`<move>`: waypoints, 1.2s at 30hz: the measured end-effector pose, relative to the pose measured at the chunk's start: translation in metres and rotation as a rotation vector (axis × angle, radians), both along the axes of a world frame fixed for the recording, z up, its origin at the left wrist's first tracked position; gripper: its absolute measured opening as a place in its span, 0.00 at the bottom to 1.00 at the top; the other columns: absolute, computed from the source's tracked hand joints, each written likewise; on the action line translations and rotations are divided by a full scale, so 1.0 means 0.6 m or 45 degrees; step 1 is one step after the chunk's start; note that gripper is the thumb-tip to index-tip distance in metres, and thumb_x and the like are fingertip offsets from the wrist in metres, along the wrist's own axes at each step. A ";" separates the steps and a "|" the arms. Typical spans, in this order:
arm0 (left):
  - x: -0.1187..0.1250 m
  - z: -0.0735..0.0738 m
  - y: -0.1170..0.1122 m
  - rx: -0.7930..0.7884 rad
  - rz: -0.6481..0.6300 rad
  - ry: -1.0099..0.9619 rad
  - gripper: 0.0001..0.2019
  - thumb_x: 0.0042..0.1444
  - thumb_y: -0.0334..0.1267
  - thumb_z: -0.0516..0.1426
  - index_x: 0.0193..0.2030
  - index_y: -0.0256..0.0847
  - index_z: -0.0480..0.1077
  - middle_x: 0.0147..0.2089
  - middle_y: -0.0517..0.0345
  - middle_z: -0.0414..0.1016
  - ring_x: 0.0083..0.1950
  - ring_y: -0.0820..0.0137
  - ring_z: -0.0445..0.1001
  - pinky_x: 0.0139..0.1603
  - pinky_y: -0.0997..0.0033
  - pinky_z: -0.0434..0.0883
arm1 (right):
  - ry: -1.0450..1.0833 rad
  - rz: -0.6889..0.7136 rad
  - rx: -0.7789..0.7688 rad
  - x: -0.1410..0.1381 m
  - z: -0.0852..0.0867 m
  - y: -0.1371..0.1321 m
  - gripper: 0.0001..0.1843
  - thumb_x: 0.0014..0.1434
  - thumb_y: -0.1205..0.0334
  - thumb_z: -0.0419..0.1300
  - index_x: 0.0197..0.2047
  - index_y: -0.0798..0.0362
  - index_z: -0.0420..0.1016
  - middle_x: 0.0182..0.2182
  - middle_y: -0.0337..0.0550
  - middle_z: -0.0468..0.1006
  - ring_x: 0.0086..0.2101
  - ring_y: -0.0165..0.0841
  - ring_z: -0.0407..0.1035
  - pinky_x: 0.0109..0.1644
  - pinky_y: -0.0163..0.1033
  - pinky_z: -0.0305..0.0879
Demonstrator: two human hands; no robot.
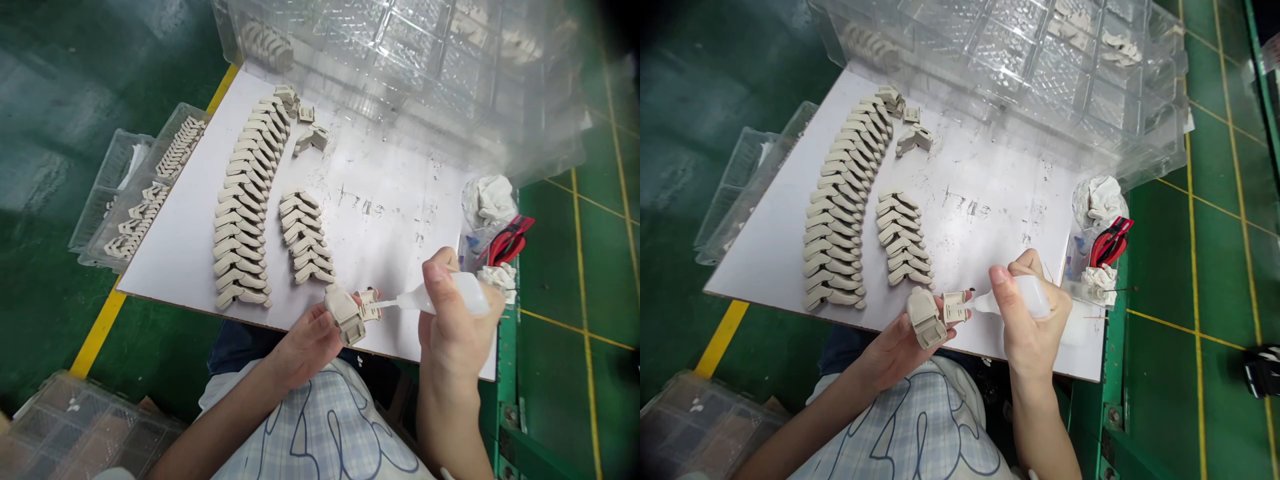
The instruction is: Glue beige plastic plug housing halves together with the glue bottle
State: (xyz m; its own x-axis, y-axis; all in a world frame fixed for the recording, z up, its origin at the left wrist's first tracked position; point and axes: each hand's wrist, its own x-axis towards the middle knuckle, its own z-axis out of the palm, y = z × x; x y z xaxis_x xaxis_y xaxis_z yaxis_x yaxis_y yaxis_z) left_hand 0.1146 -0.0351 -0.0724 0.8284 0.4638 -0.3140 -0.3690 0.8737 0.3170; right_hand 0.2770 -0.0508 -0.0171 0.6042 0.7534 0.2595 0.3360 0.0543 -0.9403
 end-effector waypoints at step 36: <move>0.002 0.008 0.003 -0.104 0.069 -0.013 0.16 0.51 0.53 0.67 0.44 0.51 0.82 0.54 0.57 0.81 0.60 0.59 0.75 0.50 0.69 0.69 | 0.566 -0.257 0.027 0.078 -0.035 0.002 0.30 0.52 0.30 0.64 0.26 0.50 0.67 0.23 0.32 0.62 0.27 0.28 0.59 0.32 0.35 0.59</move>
